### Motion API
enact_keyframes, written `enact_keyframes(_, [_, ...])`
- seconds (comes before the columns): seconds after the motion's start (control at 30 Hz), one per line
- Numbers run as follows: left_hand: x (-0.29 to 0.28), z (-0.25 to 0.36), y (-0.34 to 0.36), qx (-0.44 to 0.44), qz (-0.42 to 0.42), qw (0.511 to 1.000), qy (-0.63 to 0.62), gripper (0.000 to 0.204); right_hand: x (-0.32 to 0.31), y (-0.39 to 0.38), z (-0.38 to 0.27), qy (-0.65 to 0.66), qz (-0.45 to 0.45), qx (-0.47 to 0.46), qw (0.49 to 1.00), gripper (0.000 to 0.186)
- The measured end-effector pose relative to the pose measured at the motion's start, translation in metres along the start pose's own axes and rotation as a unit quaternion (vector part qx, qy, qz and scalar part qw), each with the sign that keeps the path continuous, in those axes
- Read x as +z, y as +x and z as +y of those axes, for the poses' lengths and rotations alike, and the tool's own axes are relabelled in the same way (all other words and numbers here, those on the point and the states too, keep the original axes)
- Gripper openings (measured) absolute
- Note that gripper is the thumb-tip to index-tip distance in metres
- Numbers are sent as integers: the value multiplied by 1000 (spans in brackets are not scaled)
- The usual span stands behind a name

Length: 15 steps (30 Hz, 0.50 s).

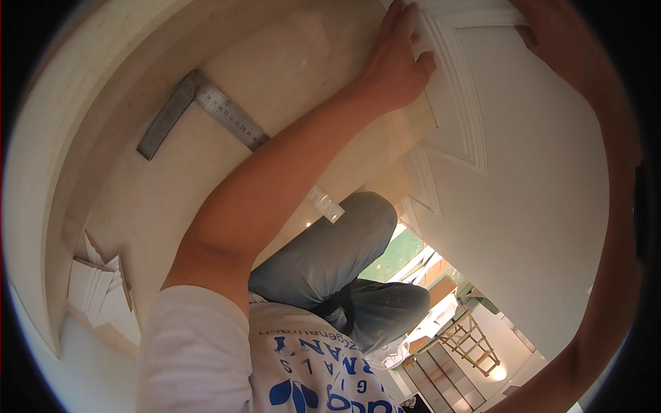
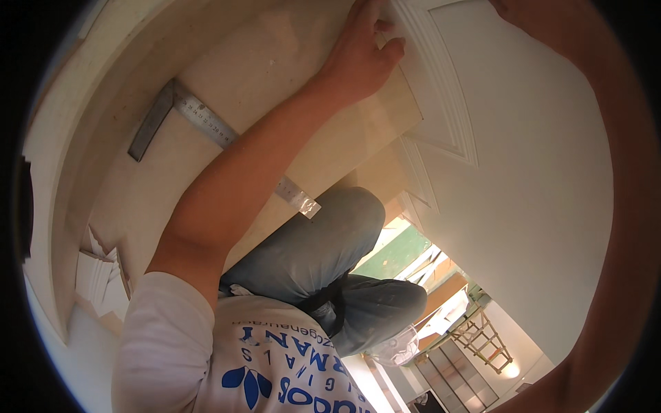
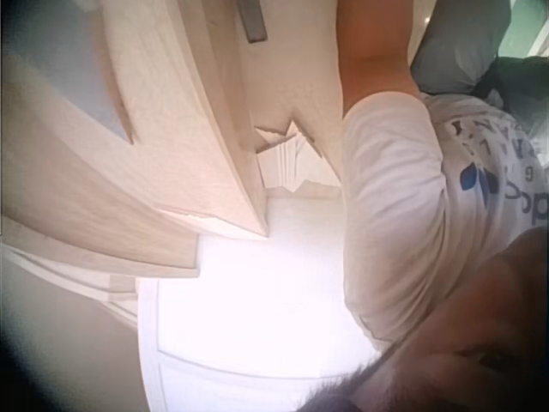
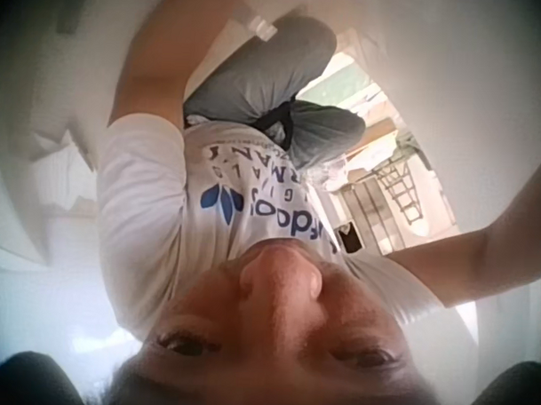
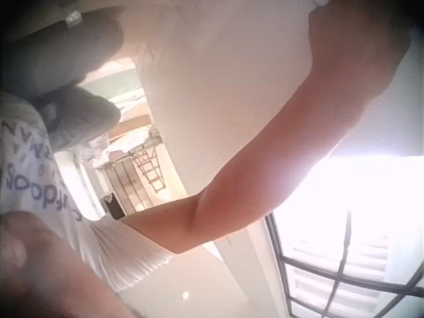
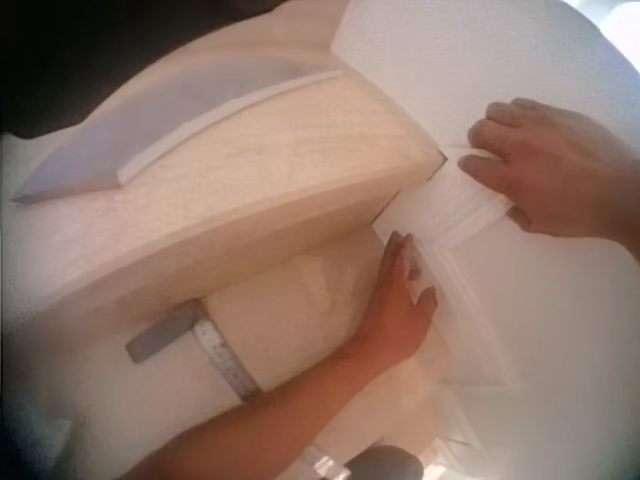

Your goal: Using a table saw and an angle grinder to shape and trim pieces of decorative molding for installation.

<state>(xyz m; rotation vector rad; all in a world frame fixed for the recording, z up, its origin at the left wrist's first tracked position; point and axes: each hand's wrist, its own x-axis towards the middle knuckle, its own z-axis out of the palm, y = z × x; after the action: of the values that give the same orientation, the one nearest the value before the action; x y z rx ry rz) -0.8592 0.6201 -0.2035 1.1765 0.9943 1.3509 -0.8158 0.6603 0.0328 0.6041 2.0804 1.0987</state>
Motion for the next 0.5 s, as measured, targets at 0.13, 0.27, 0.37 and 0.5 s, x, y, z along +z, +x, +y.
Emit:
enact_keyframes(0.13, [4, 4, -1, -7, -6, 1000, -5, 80, 20, 1, 1, -3, 3, -2, 1000, 33])
enact_keyframes(0.27, [1, -4, -1, 12, 11, 1000, 6, 80, 60, -8, 18, 3, 22, 1, 1000, 32])
enact_keyframes(0.37, [5, -5, 1, 8, 7, 1000, -7, 80, 54, 2, 6, 1, 25, -1, 1000, 32])
enact_keyframes(0.5, [2, -7, 2, 27, 16, 999, 39, 81, 78, 9, 6, 8, 40, -2, 999, 32])
